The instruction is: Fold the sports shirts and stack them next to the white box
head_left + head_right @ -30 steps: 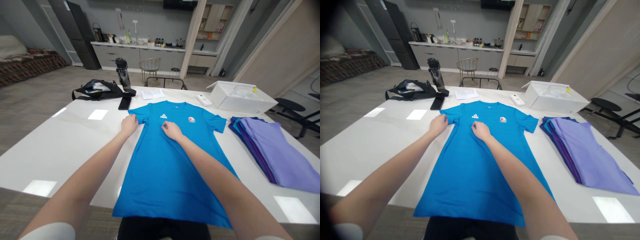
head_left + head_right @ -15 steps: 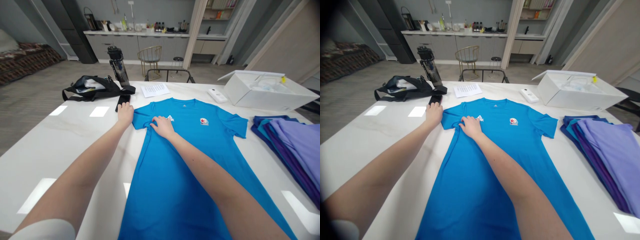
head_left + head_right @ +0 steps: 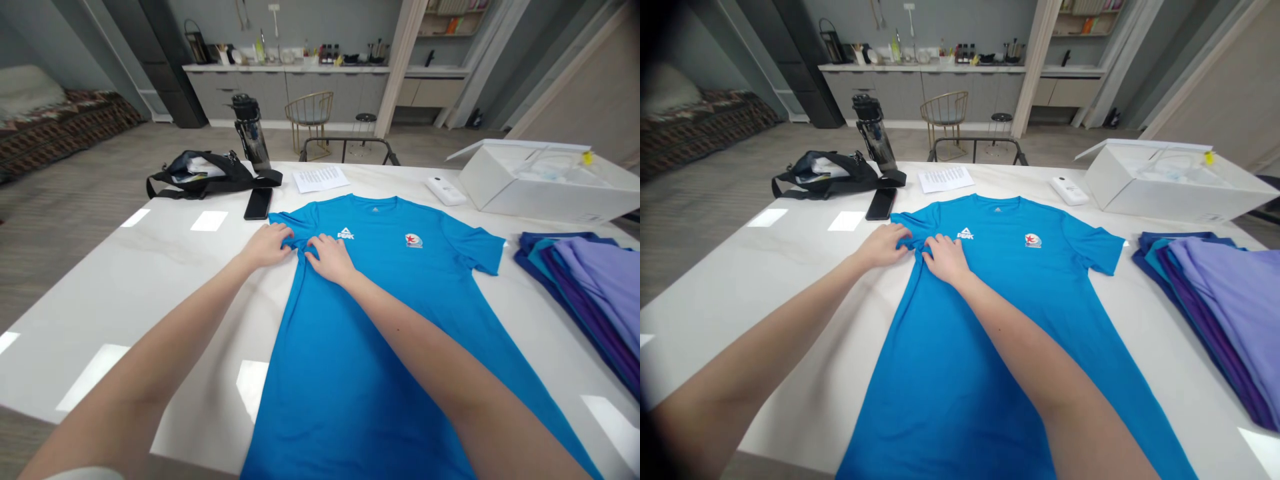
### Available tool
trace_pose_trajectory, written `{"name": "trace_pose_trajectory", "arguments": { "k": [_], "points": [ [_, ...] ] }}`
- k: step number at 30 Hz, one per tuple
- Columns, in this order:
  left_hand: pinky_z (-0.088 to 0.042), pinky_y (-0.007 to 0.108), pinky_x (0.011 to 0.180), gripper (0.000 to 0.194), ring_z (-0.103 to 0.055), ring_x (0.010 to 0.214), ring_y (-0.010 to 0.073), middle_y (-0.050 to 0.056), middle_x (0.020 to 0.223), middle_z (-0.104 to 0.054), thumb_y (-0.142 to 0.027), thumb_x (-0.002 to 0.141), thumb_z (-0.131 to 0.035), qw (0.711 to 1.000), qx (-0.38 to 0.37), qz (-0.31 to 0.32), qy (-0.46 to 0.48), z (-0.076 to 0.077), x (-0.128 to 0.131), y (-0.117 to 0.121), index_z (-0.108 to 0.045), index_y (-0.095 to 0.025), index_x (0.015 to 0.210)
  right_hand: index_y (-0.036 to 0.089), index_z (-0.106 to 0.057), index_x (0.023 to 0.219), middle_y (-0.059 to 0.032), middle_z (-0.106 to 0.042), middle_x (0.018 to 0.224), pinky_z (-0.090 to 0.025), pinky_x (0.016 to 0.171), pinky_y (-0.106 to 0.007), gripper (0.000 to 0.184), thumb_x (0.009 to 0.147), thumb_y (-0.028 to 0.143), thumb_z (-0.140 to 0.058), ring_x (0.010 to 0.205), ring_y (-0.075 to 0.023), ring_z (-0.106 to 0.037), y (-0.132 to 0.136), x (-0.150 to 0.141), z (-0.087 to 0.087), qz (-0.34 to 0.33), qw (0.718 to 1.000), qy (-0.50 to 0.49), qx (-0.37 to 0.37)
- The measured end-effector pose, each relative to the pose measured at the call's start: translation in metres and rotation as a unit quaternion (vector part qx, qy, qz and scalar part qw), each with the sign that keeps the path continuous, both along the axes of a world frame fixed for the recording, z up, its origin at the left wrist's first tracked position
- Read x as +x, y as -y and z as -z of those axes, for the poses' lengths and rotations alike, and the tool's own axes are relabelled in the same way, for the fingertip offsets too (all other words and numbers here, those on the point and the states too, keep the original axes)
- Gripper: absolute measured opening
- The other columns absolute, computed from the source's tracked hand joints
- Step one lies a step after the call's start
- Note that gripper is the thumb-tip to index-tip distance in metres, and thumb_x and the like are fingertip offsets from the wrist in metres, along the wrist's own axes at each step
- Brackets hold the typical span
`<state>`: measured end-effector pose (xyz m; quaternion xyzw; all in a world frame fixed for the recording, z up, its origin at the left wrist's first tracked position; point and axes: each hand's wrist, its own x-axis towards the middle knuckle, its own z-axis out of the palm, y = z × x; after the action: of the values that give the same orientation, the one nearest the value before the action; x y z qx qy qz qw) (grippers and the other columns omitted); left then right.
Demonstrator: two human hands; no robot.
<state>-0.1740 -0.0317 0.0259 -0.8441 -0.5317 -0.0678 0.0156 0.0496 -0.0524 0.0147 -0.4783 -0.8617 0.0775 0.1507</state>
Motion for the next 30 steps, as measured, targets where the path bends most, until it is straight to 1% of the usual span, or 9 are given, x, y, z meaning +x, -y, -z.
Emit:
{"name": "trace_pose_trajectory", "arguments": {
  "k": [4,10,13,16,19,22,24,26,30],
  "points": [
    [-0.039,0.042,0.091,0.020,-0.061,0.106,0.0280,0.009,0.104,-0.068,-0.022,0.089,-0.052,0.999,0.003,0.011,-0.040,-0.002,-0.010,0.018,-0.067,-0.022,0.103,0.023,-0.067,0.111,-0.0079,-0.070,0.111,-0.040,0.089,-0.038,0.029,0.104,0.045,-0.049,0.106,-0.0260,-0.061,0.022,0.004,0.000,-0.038,0.999,0.007,-0.032],
    [-0.035,0.050,0.094,0.033,-0.058,0.108,0.0331,0.016,0.102,-0.068,-0.013,0.097,-0.036,0.992,0.073,-0.035,-0.099,-0.010,-0.019,0.025,-0.068,-0.019,0.096,0.034,-0.063,0.135,-0.0101,-0.064,0.122,-0.038,0.094,-0.043,0.043,0.104,0.057,-0.045,0.114,-0.0290,-0.056,0.050,0.004,-0.002,-0.056,0.997,0.039,-0.021],
    [-0.037,0.049,0.094,0.034,-0.058,0.108,0.0327,0.017,0.109,-0.068,-0.010,0.095,-0.037,0.992,0.072,-0.059,-0.079,-0.009,-0.010,0.036,-0.070,-0.019,0.101,0.041,-0.058,0.143,-0.0118,-0.061,0.125,-0.037,0.093,-0.045,0.048,0.104,0.061,-0.040,0.112,-0.0303,-0.054,0.057,0.006,-0.006,-0.064,0.995,0.076,-0.009],
    [-0.041,0.043,0.093,0.034,-0.060,0.110,0.0280,0.013,0.118,-0.068,-0.011,0.094,-0.042,0.996,0.071,-0.059,-0.004,-0.006,0.009,0.051,-0.068,-0.020,0.115,0.044,-0.053,0.148,-0.0124,-0.059,0.126,-0.037,0.093,-0.047,0.050,0.104,0.062,-0.037,0.112,-0.0313,-0.054,0.062,0.007,-0.009,-0.067,0.993,0.093,-0.002],
    [-0.044,0.038,0.094,0.031,-0.062,0.113,0.0242,0.009,0.120,-0.069,-0.018,0.098,-0.044,0.998,0.043,-0.016,0.046,-0.002,0.028,0.070,-0.069,-0.022,0.116,0.040,-0.056,0.146,-0.0117,-0.060,0.126,-0.037,0.095,-0.047,0.047,0.105,0.057,-0.039,0.113,-0.0304,-0.053,0.066,0.009,-0.010,-0.068,0.994,0.080,-0.005],
    [-0.043,0.042,0.101,0.032,-0.063,0.116,0.0248,0.009,0.123,-0.070,-0.023,0.101,-0.043,0.999,0.017,0.020,0.023,0.005,0.041,0.093,-0.071,-0.023,0.117,0.033,-0.062,0.138,-0.0098,-0.062,0.129,-0.037,0.100,-0.044,0.039,0.107,0.044,-0.042,0.118,-0.0261,-0.053,0.071,0.020,-0.008,-0.076,0.996,0.038,-0.018],
    [-0.040,0.046,0.107,0.035,-0.063,0.120,0.0258,0.010,0.130,-0.069,-0.025,0.103,-0.042,1.000,0.014,0.013,0.008,0.011,0.045,0.108,-0.069,-0.024,0.124,0.029,-0.063,0.137,-0.0092,-0.061,0.138,-0.037,0.105,-0.043,0.037,0.107,0.039,-0.043,0.125,-0.0239,-0.052,0.076,0.032,-0.005,-0.077,0.997,0.008,-0.021],
    [-0.034,0.051,0.115,0.038,-0.059,0.129,0.0267,0.012,0.142,-0.064,-0.027,0.104,-0.040,1.000,0.022,-0.009,0.006,0.016,0.046,0.122,-0.065,-0.026,0.133,0.029,-0.060,0.141,-0.0090,-0.054,0.151,-0.033,0.114,-0.047,0.040,0.107,0.042,-0.043,0.137,-0.0247,-0.046,0.082,0.048,-0.001,-0.065,0.998,0.000,-0.026],
    [-0.020,0.058,0.123,0.042,-0.051,0.141,0.0289,0.012,0.152,-0.056,-0.027,0.105,-0.039,0.999,0.027,-0.039,-0.006,0.019,0.040,0.145,-0.059,-0.027,0.141,0.034,-0.047,0.154,-0.0068,-0.034,0.168,-0.014,0.121,-0.068,0.055,0.106,0.057,-0.036,0.154,-0.0324,-0.025,0.103,0.078,0.004,-0.021,0.997,0.043,-0.058]
  ]
}}
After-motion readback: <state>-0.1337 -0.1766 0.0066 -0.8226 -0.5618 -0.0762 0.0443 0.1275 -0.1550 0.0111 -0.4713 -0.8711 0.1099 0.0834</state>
